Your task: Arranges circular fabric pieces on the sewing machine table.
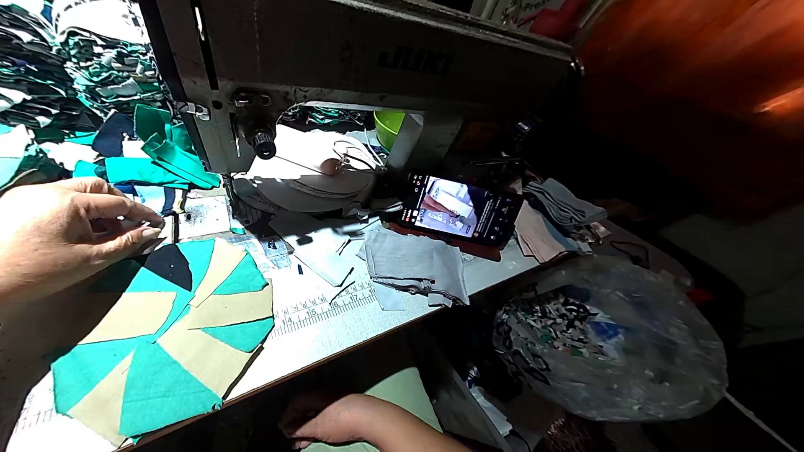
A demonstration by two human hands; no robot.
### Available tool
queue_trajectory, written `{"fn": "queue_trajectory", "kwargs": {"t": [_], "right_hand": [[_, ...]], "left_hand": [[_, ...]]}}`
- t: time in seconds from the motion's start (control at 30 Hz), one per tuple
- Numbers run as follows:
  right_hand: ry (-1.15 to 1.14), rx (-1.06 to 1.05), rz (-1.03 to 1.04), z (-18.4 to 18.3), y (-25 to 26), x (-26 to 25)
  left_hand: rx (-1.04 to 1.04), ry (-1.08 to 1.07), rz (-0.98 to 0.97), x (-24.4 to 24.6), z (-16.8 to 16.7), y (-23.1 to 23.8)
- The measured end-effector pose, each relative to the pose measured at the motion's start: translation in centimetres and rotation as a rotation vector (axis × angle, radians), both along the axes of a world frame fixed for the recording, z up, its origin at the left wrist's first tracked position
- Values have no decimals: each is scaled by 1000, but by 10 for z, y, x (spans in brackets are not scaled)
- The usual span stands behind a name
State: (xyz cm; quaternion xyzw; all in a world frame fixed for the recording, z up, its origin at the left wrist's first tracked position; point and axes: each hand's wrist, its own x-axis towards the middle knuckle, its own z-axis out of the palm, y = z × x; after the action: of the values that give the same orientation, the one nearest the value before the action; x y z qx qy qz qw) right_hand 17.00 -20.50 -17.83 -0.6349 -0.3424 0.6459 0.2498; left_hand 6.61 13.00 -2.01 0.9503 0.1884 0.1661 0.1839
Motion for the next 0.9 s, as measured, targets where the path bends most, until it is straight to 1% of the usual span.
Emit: {"fn": "queue_trajectory", "kwargs": {"t": [0.4, 0.9], "right_hand": [[-2, 9, 15, -1, 0, 1], [2, 19, 1, -4, -1, 0]], "left_hand": [[-1, 3, 17, -1, -1, 1], [4, -16, -7, -1, -2, 3]]}}
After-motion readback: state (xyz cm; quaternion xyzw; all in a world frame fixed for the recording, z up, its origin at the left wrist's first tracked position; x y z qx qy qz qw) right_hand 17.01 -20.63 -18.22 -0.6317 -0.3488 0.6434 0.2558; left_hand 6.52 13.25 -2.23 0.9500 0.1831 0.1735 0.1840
